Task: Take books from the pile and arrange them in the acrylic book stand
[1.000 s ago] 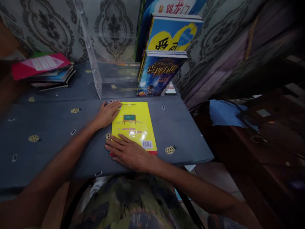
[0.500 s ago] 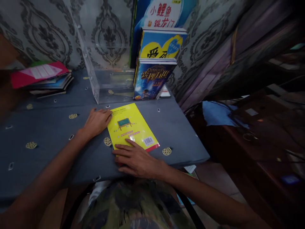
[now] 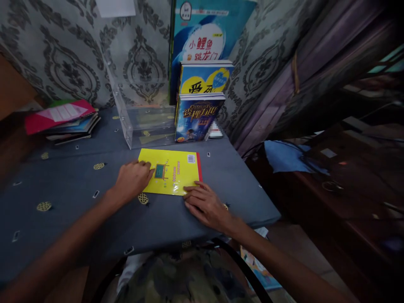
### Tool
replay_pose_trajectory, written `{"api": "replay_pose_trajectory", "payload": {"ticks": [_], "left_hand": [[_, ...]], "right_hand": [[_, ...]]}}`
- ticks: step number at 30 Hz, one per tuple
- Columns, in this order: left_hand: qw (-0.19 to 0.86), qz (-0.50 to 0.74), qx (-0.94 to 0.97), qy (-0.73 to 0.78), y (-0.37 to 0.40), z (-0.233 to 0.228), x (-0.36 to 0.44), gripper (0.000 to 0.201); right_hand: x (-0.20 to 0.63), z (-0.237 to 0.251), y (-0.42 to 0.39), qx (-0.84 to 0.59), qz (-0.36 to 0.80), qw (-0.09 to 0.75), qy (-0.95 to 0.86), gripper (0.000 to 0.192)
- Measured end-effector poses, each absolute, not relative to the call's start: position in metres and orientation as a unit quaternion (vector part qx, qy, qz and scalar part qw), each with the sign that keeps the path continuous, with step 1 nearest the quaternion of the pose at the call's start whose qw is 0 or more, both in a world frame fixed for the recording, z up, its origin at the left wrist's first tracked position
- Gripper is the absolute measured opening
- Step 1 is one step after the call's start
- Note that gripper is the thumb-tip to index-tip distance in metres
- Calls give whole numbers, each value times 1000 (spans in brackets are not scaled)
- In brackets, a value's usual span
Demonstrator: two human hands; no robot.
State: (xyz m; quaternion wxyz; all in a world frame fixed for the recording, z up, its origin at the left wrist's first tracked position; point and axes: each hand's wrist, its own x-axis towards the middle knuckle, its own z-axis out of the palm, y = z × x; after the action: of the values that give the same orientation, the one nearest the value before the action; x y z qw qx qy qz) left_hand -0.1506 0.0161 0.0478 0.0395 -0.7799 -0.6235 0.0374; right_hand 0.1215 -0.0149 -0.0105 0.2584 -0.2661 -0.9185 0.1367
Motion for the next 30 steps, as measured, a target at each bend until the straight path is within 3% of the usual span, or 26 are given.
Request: {"api": "replay_pose_trajectory", "payload": {"ticks": [2, 6, 14, 19, 26, 30], "left_hand": [[37, -29, -805, -591, 44, 35, -151, 37], [1, -51, -822, -567, 75, 7, -161, 48], [60, -66, -788, -610, 41, -3, -182, 45], [93, -83, -785, -607, 36, -4, -182, 43], [110, -112, -792, -590, 37, -8, -186, 38], [112, -125, -798, -579, 38, -14, -190, 39]], "right_hand": [[120, -11, -17, -272, 133, 260, -917, 16], [120, -13, -17, -273, 122, 259, -918, 15], [124, -17, 4, -279, 79, 279, -916, 19], [88, -12, 24, -289, 111, 315, -897, 25], [0, -3, 64, -298, 138, 164, -930, 47], [-9, -12, 81, -317, 140, 123, -930, 52]]}}
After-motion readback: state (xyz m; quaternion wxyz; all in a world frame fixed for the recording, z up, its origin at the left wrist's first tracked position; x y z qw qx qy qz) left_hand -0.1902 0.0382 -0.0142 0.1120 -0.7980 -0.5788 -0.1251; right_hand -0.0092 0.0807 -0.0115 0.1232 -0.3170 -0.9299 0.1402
